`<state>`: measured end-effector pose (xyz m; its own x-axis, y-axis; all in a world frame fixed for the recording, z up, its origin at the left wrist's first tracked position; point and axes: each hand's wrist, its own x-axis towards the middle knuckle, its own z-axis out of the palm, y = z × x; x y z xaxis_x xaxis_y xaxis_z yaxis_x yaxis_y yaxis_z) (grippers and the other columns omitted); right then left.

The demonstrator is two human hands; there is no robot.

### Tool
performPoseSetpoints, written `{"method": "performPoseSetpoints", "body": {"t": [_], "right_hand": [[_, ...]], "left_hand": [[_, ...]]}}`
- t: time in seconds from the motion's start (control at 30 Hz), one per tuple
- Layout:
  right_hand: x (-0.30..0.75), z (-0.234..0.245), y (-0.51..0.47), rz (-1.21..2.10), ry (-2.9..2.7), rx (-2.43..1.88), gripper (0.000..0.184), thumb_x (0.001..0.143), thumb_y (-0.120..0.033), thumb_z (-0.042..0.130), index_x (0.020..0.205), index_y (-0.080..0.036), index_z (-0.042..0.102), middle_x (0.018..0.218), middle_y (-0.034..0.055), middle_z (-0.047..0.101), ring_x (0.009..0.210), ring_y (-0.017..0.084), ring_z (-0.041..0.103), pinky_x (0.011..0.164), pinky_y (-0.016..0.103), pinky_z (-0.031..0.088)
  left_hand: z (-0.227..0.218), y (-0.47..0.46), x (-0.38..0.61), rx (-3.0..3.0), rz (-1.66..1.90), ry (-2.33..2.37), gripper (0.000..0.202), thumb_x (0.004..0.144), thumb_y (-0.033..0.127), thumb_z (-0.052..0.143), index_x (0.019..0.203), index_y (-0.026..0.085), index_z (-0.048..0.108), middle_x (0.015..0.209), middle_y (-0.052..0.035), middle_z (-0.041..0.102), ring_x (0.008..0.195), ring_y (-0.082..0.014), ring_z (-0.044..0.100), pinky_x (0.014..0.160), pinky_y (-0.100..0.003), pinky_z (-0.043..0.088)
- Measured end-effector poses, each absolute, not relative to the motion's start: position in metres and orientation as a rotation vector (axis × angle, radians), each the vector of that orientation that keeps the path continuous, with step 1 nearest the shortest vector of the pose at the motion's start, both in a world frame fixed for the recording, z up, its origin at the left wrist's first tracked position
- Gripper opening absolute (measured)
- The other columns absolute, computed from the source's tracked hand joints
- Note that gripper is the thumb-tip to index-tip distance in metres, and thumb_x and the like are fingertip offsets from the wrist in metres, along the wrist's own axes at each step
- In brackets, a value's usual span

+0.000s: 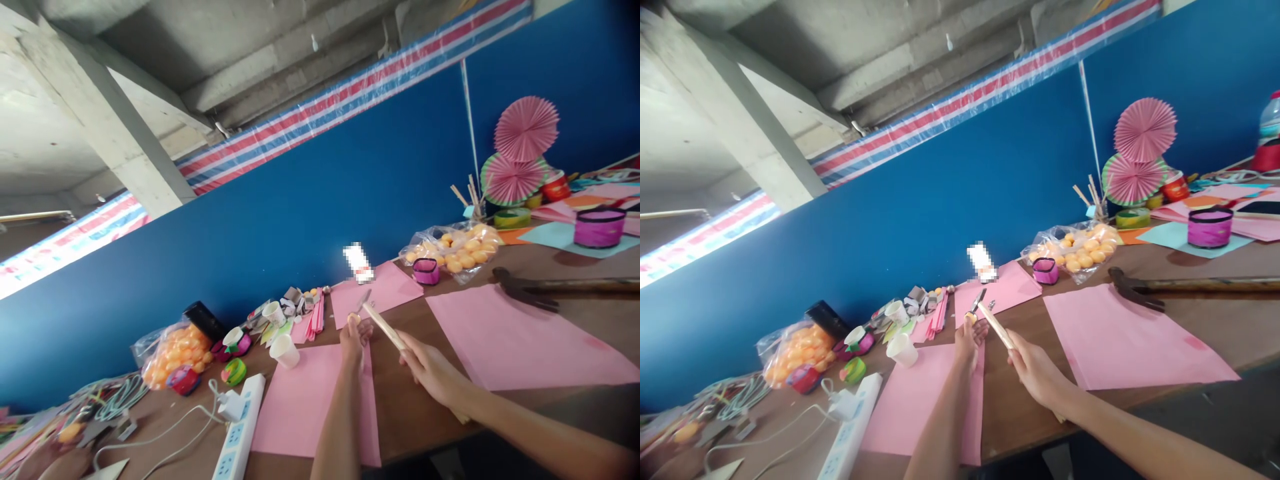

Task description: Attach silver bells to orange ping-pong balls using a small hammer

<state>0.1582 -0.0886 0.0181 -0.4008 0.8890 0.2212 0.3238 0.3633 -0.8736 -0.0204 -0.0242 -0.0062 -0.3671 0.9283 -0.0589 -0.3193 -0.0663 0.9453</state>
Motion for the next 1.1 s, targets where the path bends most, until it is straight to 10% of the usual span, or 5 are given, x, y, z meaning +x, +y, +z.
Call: {"method": "performPoseSetpoints", "body": {"t": [1.1], "right_hand": [[0.173, 0.035, -0.071, 1.064, -2.025, -1.110, 0.041, 0.088, -0.029, 0.025, 0.127, -0.023, 0.038, 0.077, 0.0001, 0.060, 0.044, 0.009, 0.052, 0.042, 0.021, 0.040]], "left_hand": [[-0.010, -0.024, -0.022, 0.773, 1.689, 1.116, 0.032, 0.070, 0.039, 0.065, 0.085, 0.012, 0.060, 0.077, -0.0069, 0.064, 0.078, -0.0155, 0.064, 0.080, -0.031, 0.049]]}}
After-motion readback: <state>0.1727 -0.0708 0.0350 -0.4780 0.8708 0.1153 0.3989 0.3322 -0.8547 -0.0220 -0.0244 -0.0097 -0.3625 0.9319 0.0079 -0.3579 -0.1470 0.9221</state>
